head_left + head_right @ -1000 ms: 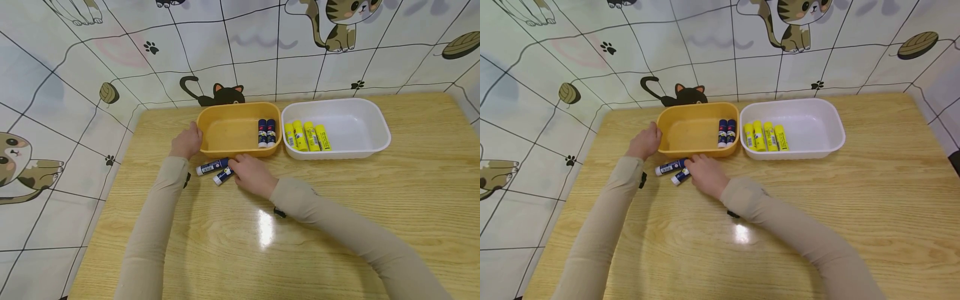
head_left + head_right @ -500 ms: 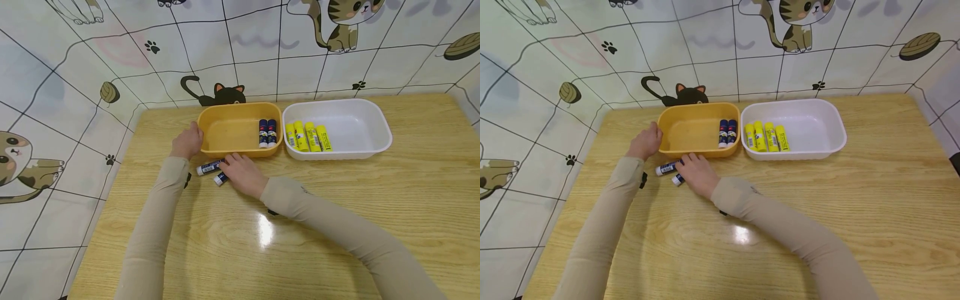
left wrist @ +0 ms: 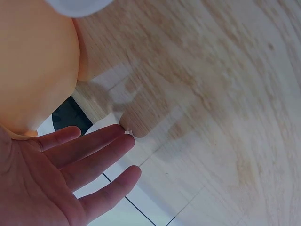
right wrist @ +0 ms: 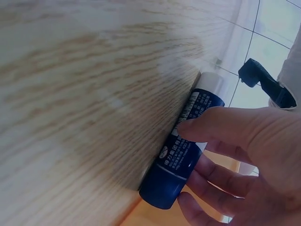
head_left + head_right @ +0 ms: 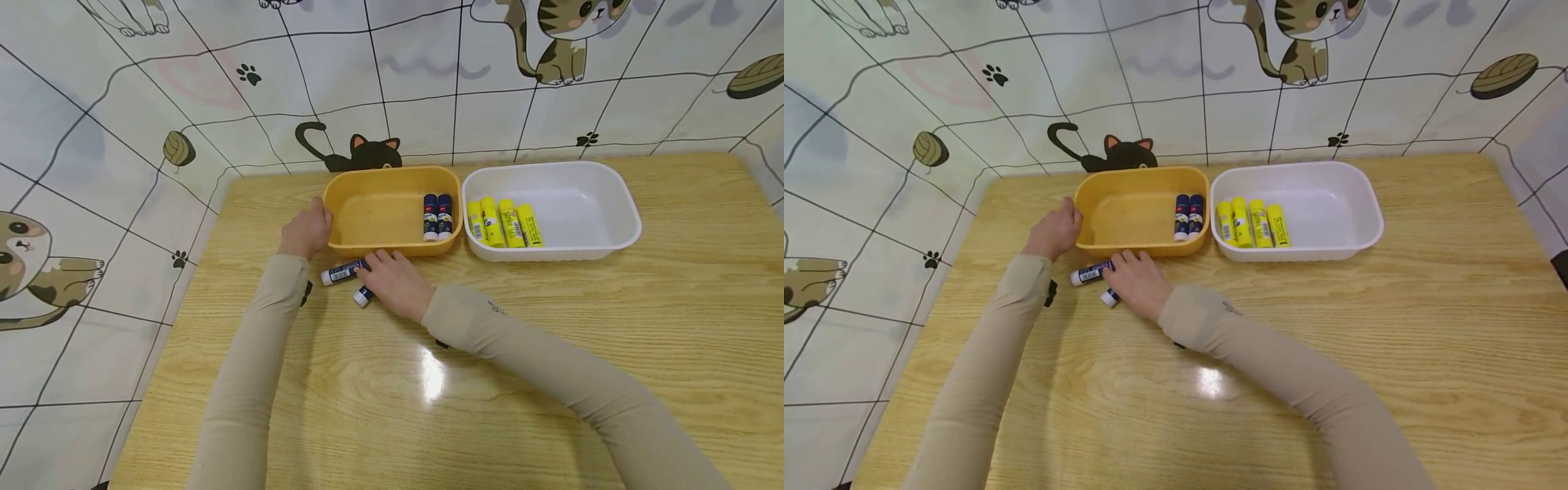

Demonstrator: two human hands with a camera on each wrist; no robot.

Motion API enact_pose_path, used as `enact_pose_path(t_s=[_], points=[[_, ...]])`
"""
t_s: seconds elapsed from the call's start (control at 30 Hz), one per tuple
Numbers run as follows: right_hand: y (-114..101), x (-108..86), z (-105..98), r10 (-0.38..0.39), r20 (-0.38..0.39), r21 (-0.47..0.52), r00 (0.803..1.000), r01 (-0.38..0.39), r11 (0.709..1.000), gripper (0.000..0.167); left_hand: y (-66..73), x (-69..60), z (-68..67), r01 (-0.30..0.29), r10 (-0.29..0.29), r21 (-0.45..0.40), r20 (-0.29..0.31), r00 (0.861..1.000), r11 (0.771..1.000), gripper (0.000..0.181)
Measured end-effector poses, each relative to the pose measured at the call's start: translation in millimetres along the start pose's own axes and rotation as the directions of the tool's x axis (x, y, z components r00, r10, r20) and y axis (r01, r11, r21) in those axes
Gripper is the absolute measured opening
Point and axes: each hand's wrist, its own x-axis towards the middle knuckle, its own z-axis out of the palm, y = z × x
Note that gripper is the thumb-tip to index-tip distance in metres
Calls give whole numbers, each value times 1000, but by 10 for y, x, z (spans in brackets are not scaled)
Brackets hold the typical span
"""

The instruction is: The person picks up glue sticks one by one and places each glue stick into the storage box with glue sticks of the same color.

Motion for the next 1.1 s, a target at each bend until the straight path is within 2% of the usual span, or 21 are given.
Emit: enact_pose_path(t_s=[0.23,0.43,0.73,1.1], points=[[3,5,-12,-6,57,-25,998,7,1000,22,-5,-7,-2,-1,1,6,-1,1000,1000,37],[46,-15,-33,-54,111,-15,992,56,998,25,-11,-8,0,-9,9,3,0,1000,1000,37],[89,-33,-107,-131,205,-5,970,134,991,25,-10,1,-6,-1,1,1,14,1000,1000,37],[120,-109,-185,-196,265,13,944,200,980,30,-5,-2,-8,-5,5,5,8,1000,1000,35]])
